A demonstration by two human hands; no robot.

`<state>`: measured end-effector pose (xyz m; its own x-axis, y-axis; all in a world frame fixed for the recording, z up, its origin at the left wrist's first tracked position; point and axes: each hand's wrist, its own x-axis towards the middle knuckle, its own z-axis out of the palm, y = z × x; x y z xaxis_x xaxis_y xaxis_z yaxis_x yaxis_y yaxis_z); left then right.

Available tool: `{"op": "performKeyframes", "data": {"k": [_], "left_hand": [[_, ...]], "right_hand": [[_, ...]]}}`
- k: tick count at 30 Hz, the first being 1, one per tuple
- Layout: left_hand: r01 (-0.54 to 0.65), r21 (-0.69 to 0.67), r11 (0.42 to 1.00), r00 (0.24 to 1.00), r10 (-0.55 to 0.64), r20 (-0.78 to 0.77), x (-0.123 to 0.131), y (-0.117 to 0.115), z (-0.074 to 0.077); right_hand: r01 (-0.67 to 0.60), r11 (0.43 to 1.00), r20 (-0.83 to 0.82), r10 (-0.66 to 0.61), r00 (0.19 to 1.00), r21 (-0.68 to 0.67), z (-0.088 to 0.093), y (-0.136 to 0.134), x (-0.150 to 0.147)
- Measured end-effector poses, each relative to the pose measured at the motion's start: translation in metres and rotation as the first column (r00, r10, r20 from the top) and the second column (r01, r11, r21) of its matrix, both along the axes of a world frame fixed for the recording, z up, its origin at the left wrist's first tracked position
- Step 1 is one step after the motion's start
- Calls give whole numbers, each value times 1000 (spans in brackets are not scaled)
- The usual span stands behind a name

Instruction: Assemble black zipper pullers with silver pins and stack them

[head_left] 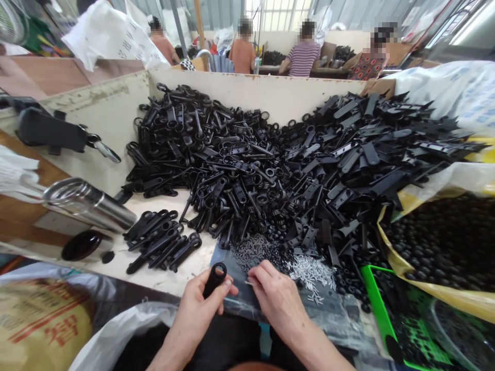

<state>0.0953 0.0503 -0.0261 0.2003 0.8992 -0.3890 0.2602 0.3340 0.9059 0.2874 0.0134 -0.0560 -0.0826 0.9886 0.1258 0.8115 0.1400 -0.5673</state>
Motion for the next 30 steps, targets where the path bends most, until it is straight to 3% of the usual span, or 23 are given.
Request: {"op": "performKeyframes", "data": {"k": [3, 5, 6, 8, 10, 11, 13, 17, 20, 26, 30], "left_hand": [[-63, -126, 990, 978, 87, 192, 9, -4, 7], [-45, -174, 984, 955, 94, 282, 16, -6, 12], [-20, -196, 980, 942, 85, 326, 19, -7, 14], [35, -254, 966, 906, 77, 416, 26, -9, 14], [71, -315, 946, 861, 102, 499, 31, -12, 12], [78, -340, 937, 837, 123, 533, 33, -13, 10], [79, -379, 922, 799, 169, 577, 38, -15, 9], [76, -438, 896, 784, 218, 581, 43, -17, 13], [47, -469, 882, 812, 239, 532, 45, -17, 16], [51, -496, 867, 834, 236, 499, 47, -19, 15], [64, -628, 775, 821, 316, 475, 49, -19, 17]], "right_hand": [[50, 995, -151, -63, 987, -88, 10, 4, 3], [74, 975, -400, -155, 904, -210, 18, 6, 3], [75, 953, -556, -234, 797, -294, 22, 6, 3], [28, 888, -790, -423, 444, -459, 29, 4, 0], [-38, 846, -840, -522, 152, -532, 33, 0, -4], [-67, 838, -840, -538, 71, -542, 34, -2, -7], [-94, 833, -836, -548, 4, -546, 33, -8, -12], [-72, 824, -826, -563, 4, -562, 27, -16, -16], [-46, 838, -838, -541, 70, -544, 24, -18, -13], [171, 959, -844, -279, 458, -224, 16, -21, 2], [181, 977, -780, -199, 594, -112, 16, -26, 12]]}}
